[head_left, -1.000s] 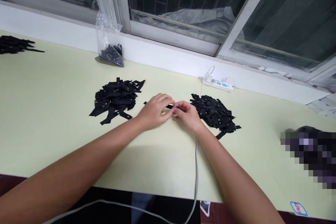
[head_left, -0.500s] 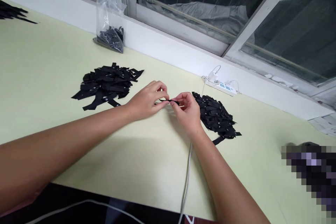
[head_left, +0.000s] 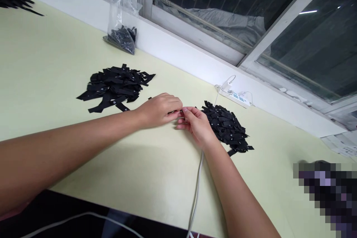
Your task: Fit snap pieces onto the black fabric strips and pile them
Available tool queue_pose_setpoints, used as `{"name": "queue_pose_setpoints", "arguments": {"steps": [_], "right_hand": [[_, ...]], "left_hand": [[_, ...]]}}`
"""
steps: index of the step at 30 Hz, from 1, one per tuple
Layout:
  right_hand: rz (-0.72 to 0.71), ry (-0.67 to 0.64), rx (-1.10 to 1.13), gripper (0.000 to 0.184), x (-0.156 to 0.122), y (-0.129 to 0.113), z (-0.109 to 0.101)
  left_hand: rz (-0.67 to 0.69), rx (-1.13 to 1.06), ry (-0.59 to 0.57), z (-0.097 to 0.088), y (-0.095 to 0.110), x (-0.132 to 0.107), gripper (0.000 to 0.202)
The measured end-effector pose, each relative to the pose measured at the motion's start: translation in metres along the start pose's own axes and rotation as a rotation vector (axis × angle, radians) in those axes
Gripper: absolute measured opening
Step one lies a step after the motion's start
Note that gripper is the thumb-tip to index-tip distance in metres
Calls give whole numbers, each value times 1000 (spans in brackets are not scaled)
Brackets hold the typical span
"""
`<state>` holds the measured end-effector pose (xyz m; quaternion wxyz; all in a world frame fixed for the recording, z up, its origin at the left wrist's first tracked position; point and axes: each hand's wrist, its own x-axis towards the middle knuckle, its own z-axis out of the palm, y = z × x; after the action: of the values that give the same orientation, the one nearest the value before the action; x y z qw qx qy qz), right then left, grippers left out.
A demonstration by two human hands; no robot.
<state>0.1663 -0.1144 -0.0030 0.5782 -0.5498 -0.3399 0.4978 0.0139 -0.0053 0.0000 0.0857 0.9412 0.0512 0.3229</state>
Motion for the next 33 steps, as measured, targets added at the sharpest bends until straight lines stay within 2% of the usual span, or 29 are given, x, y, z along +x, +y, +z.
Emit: {"name": "queue_pose_setpoints", "arguments": {"steps": [7,11,15,18,24,29,33], "right_hand": [[85,-27,81,34,-1,-2,-3],[105,-12,85,37,-1,-2,-5],[19,84,57,40,2,1,-6],[-66,144,-18,40,4,3,-5],[-179,91,-222,38,3,7,-2],[-248,81,-393,30,2,10,-2],[-367,82,-556,24,0,12,-2]], "left_hand": [[82,62,-32,0,-3,0,22],[72,124,-9,-1,-3,0,21],[34,199,65,-2,-1,-2,26],[27,120,59,1,0,-4,36],[-47,-39,2,10,-1,-7,32],[-117,-114,16,11,-1,-7,27],[-185,-206,33,10,2,-5,31]]}}
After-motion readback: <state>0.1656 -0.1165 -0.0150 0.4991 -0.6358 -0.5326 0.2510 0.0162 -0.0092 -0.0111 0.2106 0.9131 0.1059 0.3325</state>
